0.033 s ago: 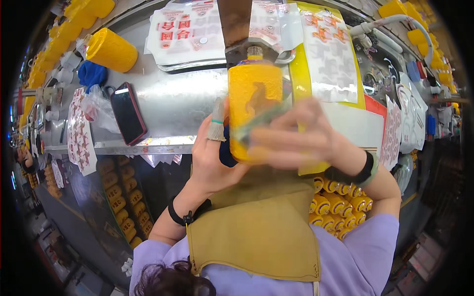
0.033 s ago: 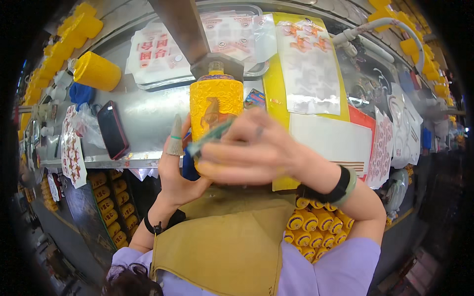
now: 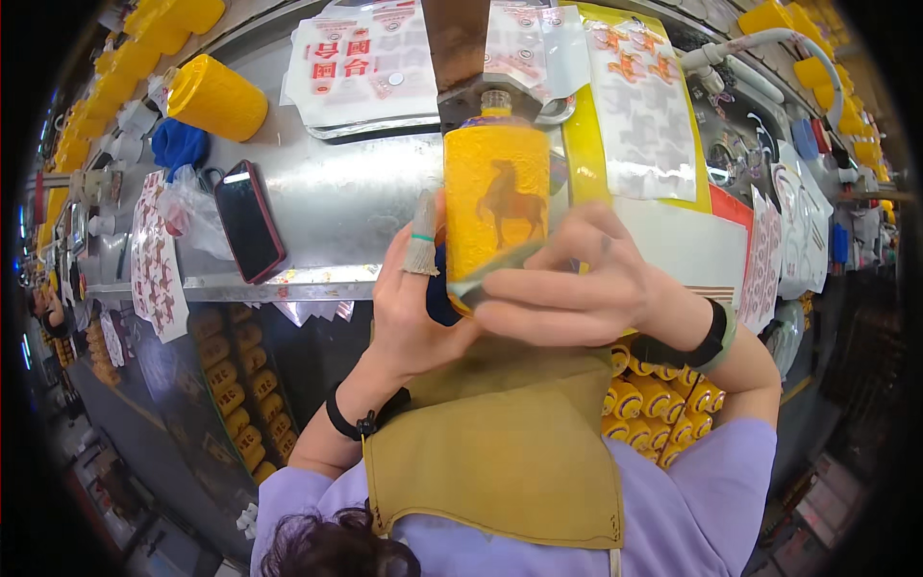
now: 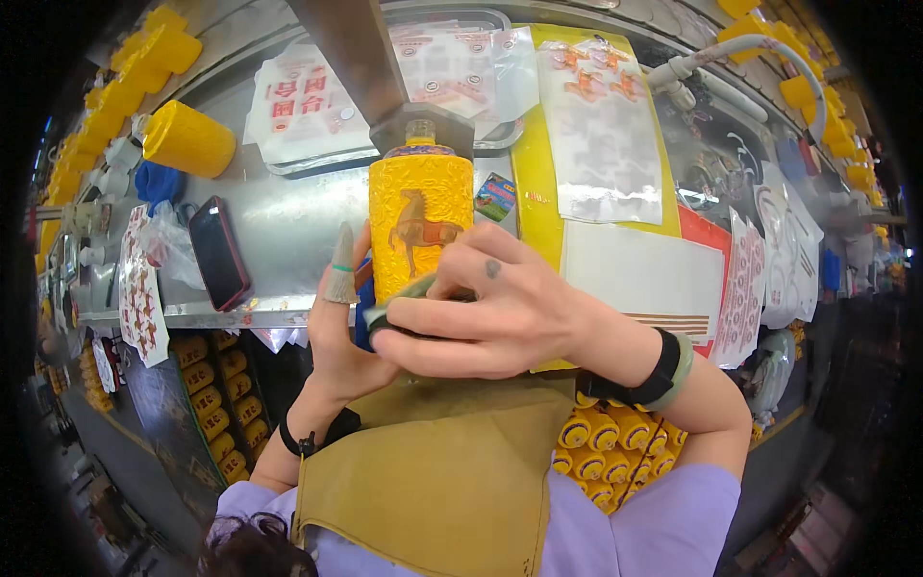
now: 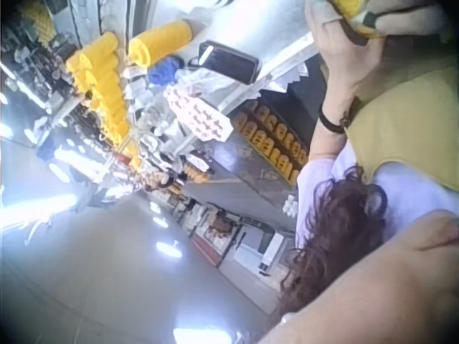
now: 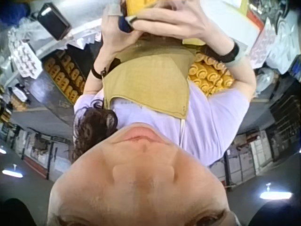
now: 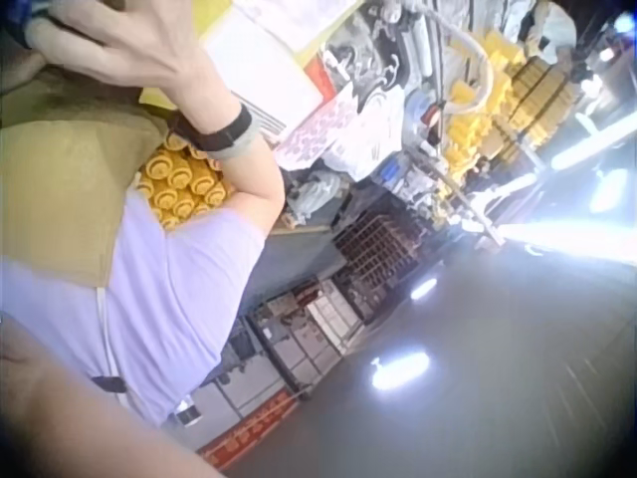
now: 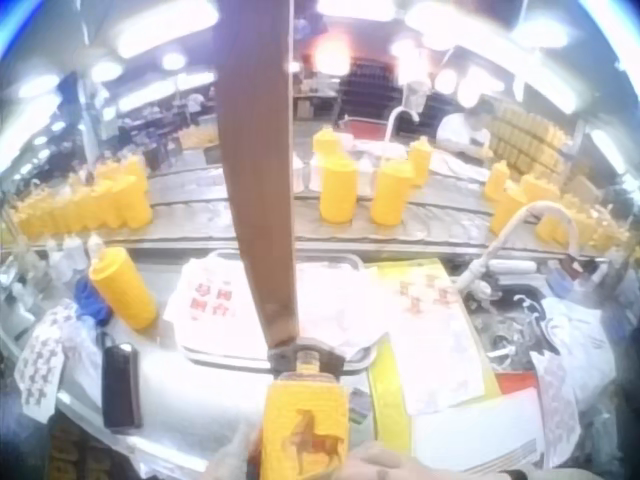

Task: Applying decorative horse and character decals to yellow liquor bottles using water and a squeegee scraper.

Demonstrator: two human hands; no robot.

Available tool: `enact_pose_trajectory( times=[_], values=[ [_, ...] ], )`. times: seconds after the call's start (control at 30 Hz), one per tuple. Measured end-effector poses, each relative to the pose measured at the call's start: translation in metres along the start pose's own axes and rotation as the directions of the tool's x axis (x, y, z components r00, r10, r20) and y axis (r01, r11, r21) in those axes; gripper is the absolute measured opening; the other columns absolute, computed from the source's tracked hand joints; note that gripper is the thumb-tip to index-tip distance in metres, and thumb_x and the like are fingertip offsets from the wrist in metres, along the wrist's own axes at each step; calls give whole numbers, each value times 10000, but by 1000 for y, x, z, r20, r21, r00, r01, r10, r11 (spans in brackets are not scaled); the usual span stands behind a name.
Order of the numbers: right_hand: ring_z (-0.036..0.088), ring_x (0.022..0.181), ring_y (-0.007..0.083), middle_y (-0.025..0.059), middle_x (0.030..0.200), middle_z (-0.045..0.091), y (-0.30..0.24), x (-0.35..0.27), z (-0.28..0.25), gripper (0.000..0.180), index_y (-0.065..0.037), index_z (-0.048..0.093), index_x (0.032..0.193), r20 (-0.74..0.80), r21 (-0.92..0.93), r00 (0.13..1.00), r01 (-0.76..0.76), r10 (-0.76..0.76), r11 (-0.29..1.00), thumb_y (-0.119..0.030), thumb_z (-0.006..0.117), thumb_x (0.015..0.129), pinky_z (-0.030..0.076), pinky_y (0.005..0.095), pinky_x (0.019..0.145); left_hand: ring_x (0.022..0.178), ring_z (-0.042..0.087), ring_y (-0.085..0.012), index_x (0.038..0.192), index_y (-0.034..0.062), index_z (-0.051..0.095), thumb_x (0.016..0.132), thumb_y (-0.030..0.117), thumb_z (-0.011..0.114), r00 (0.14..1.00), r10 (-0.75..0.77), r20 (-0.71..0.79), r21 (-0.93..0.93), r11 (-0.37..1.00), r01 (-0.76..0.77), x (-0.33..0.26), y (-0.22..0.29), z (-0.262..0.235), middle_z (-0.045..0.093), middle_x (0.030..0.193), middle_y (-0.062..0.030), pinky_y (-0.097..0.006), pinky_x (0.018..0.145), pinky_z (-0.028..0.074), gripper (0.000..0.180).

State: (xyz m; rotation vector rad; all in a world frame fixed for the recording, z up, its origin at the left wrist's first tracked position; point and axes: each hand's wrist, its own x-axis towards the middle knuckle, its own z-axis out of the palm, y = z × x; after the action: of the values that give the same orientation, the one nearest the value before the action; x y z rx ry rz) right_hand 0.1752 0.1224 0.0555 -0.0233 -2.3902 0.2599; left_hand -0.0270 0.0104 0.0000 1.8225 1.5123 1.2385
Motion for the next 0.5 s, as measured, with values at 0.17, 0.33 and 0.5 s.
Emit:
enact_pose_trajectory(
  times=[0.17, 0.33, 0.5],
  values=[
    [600, 777, 237, 36, 954, 729, 59, 10, 2, 205, -110, 720, 1009, -268, -223, 909, -380, 318, 898, -88, 726, 805, 429, 358, 763, 1275, 589, -369, 1534, -94, 319, 698, 119, 903, 999, -36, -27, -72, 997, 34, -1, 1, 0, 520, 1448, -257, -416, 1034, 516, 1042],
    [594, 809, 142, -65, 947, 715, 18, -19, 18, 214, -196, 730, 930, -224, -121, 975, -41, 13, 992, -90, 689, 748, 475, 325, 758, 1284, 590, -377, 1553, -97, 262, 728, 125, 884, 996, -47, 75, -33, 998, 50, 0, -5, -4, 499, 1473, -276, -426, 1060, 499, 1057],
    [686, 822, 165, 51, 939, 728, 13, -14, 3, 281, -99, 704, 1111, -214, -54, 877, -451, 430, 891, -47, 707, 835, 541, 304, 693, 1297, 583, -375, 1577, -77, 213, 746, 129, 872, 988, -73, 137, -74, 994, 84, 2, -6, -8, 511, 1468, -267, -417, 1089, 462, 1080]
  ],
)
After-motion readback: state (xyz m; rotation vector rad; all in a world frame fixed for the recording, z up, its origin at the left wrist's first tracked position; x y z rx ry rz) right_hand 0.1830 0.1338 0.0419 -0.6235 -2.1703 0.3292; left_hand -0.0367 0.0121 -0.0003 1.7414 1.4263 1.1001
